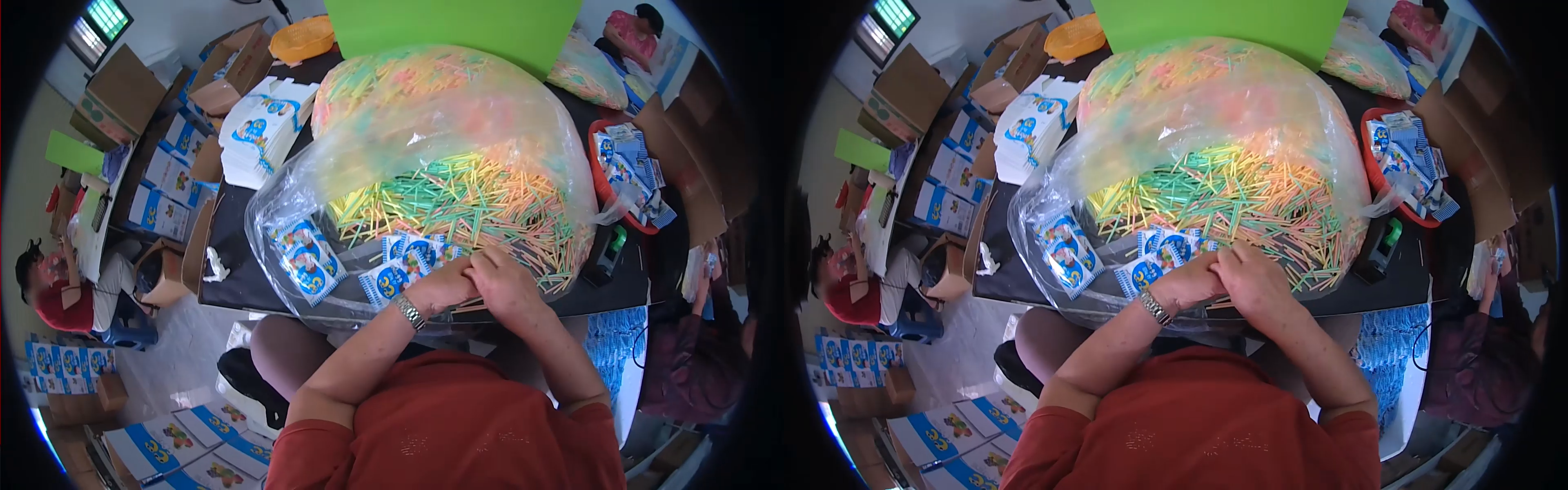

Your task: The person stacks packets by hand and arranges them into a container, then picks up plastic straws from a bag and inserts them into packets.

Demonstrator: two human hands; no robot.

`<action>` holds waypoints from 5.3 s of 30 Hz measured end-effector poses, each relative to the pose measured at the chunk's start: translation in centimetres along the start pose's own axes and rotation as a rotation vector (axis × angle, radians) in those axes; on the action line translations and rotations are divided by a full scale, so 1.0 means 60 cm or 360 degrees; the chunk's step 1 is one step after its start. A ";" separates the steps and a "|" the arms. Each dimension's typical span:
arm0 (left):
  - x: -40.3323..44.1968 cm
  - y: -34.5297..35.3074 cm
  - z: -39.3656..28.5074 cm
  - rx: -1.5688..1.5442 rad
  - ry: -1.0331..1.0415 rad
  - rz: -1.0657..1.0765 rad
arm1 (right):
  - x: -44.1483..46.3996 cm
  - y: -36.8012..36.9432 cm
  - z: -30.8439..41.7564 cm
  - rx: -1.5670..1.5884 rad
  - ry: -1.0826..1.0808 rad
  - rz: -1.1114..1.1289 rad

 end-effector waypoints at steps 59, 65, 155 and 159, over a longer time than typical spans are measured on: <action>-0.154 -0.174 -0.060 0.1283 0.0641 -0.1315 | 0.039 0.080 -0.076 0.1450 0.0150 -0.0351; -0.167 -0.167 -0.075 0.0763 0.0665 -0.0994 | 0.048 0.003 -0.051 0.1426 -0.0065 -0.0543; -0.197 -0.198 -0.065 0.1329 0.0500 -0.1322 | 0.083 0.136 -0.099 0.2205 0.0320 -0.0176; -0.177 -0.208 -0.037 0.0669 0.0473 -0.1209 | 0.102 0.140 -0.074 0.2330 0.0245 -0.0196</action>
Point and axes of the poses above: each hand's wrist, its own x-axis towards the middle knuckle, its own y-axis out of the palm, z = x × y, the point moved 10 cm from there along x, towards the middle knuckle, and after that the axes turned 6 degrees about -y, right-handed, at the moved point
